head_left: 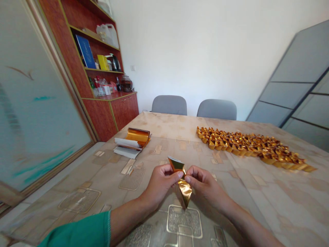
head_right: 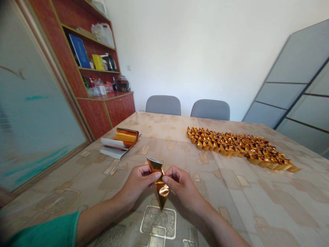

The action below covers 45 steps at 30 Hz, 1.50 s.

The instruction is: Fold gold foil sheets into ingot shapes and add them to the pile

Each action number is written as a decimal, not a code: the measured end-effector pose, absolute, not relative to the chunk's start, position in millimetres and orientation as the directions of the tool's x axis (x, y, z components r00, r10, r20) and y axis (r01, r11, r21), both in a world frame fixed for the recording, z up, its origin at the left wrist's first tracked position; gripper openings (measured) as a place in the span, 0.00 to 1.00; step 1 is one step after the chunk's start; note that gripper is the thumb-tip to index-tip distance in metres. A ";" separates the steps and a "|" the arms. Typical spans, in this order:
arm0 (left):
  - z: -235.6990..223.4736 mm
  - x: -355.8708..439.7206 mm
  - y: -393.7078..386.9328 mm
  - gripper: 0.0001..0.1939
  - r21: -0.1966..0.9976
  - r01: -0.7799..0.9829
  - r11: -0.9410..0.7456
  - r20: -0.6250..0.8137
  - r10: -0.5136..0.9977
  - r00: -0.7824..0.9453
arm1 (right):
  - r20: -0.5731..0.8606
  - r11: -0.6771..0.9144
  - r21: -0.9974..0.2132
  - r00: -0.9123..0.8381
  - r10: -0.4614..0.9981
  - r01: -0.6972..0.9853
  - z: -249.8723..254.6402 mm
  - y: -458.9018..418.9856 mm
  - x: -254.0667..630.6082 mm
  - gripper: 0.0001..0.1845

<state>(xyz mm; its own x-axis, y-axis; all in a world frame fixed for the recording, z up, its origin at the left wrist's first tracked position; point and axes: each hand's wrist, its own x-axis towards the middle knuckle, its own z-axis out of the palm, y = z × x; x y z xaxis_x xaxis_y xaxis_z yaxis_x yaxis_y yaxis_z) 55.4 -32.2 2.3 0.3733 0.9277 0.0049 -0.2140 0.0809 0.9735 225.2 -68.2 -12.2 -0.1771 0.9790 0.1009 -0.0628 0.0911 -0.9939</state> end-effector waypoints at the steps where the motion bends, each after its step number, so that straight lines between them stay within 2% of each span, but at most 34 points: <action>1: 2.7 55.1 -31.6 0.14 0.974 -0.209 0.085 -0.003 0.931 0.365 | 0.096 0.084 -0.994 -0.183 0.978 -0.070 -15.1 -67.9 225.2 0.20; 8: -0.6 52.8 -27.9 0.16 0.980 -0.189 0.061 0.012 0.931 0.365 | 0.130 0.135 -0.991 -0.186 0.974 0.014 -18.3 -66.2 229.1 0.21; 18: -5.6 57.0 -34.2 0.17 0.979 -0.175 0.101 -0.014 0.897 0.441 | 0.120 0.122 -0.993 -0.157 0.980 0.006 -7.0 -71.2 223.3 0.22; 22: -5.7 57.4 -33.8 0.18 0.974 -0.177 0.142 -0.043 0.882 0.469 | 0.073 0.058 -0.994 -0.159 0.985 -0.095 -7.4 -73.7 219.4 0.18; 26: -2.6 54.4 -28.5 0.18 0.966 -0.207 0.154 -0.057 0.909 0.412 | 0.054 0.009 -0.977 -0.206 0.977 -0.214 -11.3 -76.4 213.7 0.16; 31: -0.8 50.6 -22.6 0.21 0.959 -0.203 0.195 -0.097 0.906 0.413 | 0.041 0.016 -0.984 -0.142 0.989 -0.176 -8.2 -79.8 209.1 0.17; 35: -1.5 48.7 -19.9 0.21 0.953 -0.233 0.194 -0.092 0.918 0.385 | 0.111 0.098 -0.992 -0.165 0.980 -0.084 7.6 -80.8 215.3 0.17; 38: -1.2 47.5 -19.8 0.21 0.944 -0.261 0.203 -0.093 0.920 0.380 | 0.190 0.213 -0.975 -0.251 0.949 0.067 12.3 -79.8 223.4 0.13; 42: -2.2 48.0 -23.0 0.21 0.933 -0.288 0.217 -0.078 0.901 0.426 | 0.341 0.443 -0.845 -0.338 0.877 0.300 6.5 -77.0 229.5 0.09; 45: -3.3 49.1 -25.4 0.21 0.932 -0.289 0.218 -0.076 0.899 0.432 | 0.446 0.563 -0.741 -0.358 0.820 0.367 5.0 -74.0 231.6 0.05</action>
<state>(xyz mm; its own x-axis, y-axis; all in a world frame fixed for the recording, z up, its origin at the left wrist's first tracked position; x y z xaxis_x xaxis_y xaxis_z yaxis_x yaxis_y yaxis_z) 49.1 -25.4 -3.3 0.4316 0.8989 -0.0762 -0.2890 0.2178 0.9322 231.6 -74.0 5.0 -0.3580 0.8203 0.4461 0.3666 0.5629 -0.7408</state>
